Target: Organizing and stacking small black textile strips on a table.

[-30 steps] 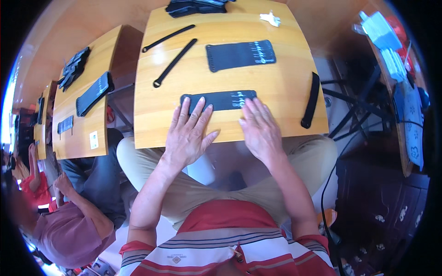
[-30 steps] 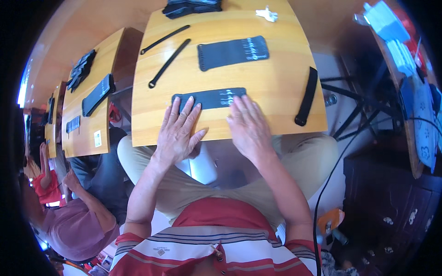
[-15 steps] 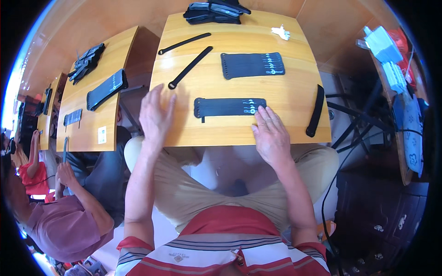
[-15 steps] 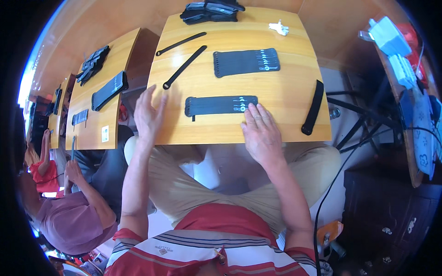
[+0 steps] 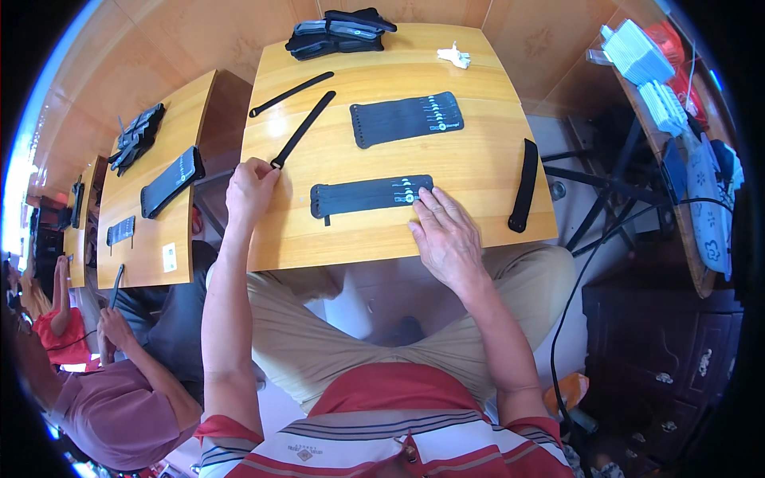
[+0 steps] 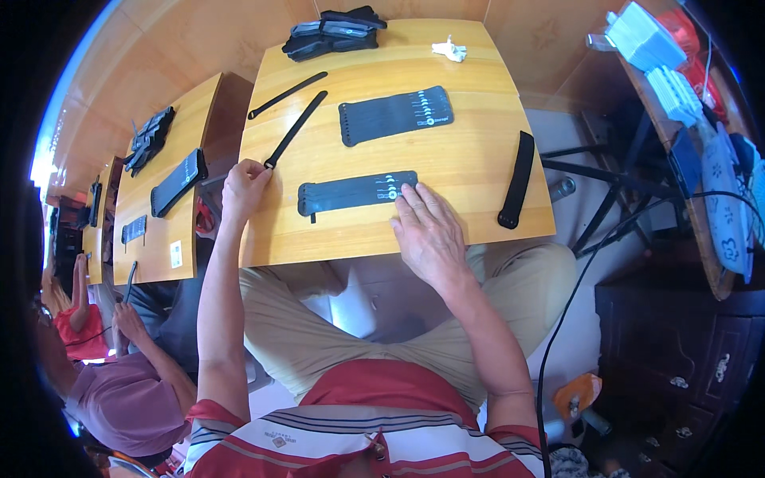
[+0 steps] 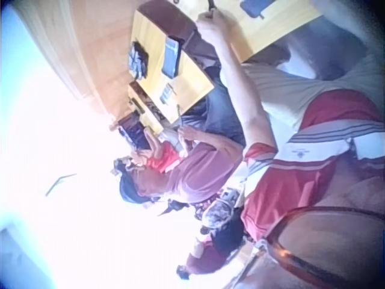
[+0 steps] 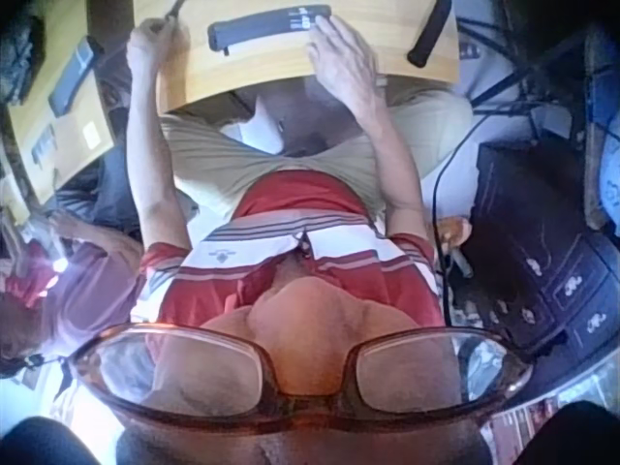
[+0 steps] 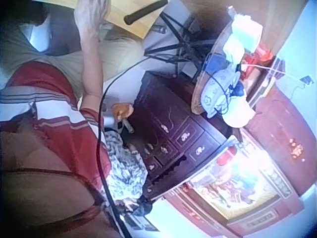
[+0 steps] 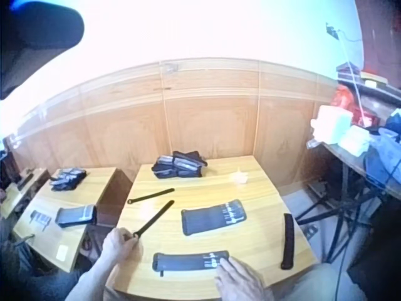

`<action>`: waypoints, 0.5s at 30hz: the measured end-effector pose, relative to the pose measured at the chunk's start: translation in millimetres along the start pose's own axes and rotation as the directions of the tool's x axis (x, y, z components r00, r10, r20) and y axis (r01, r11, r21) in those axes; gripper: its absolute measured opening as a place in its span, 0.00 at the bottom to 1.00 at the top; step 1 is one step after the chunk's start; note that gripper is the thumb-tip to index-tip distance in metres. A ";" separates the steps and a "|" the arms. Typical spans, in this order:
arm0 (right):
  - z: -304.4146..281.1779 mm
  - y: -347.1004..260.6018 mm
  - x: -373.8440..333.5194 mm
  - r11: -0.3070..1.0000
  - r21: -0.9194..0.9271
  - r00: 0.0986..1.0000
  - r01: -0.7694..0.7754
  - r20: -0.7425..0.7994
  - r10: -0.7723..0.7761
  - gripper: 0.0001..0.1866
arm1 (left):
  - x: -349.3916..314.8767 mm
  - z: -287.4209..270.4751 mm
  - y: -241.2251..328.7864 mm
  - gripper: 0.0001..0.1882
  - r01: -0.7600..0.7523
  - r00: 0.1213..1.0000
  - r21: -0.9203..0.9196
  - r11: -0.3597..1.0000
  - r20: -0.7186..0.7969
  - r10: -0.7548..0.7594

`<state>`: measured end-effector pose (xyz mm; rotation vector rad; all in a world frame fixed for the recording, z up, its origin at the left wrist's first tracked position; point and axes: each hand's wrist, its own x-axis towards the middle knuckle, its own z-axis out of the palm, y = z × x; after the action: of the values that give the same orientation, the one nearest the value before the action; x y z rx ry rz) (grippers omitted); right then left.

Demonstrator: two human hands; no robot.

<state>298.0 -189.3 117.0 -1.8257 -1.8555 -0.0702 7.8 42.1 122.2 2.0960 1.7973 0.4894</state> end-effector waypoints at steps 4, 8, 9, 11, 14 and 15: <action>-1.9 -0.8 0.6 1.000 0.026 1.000 -0.002 0.005 0.002 0.19 | 8.3 4.9 -6.1 0.20 -0.020 0.999 -0.144 0.989 -0.035 0.016; -2.3 1.3 -1.0 0.999 0.033 1.000 -0.011 0.010 0.010 0.19 | 3.8 8.5 19.3 0.20 -0.056 0.996 0.113 0.992 -0.057 0.063; -2.3 0.8 -1.0 0.999 0.033 1.000 -0.009 0.010 0.009 0.19 | 3.7 8.2 19.1 0.20 -0.056 0.996 0.113 0.992 -0.058 0.063; -2.0 -0.3 -1.0 0.999 0.043 1.000 -0.008 0.013 0.007 0.19 | 5.1 9.3 17.8 0.19 -0.072 0.994 0.163 0.984 -0.071 0.085; -1.4 -3.3 0.4 0.999 0.042 1.000 -0.004 0.017 0.003 0.19 | 18.8 9.2 1.0 0.17 -0.088 0.994 0.136 0.987 -0.047 0.095; -0.8 -2.9 -0.1 0.999 0.044 1.000 -0.002 0.016 0.001 0.19 | 18.3 7.0 3.7 0.17 -0.086 0.994 0.138 0.987 -0.049 0.094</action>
<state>295.6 -190.0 118.6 -1.8027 -1.8522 -0.0138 16.9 59.4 118.5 2.2851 1.8196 0.4642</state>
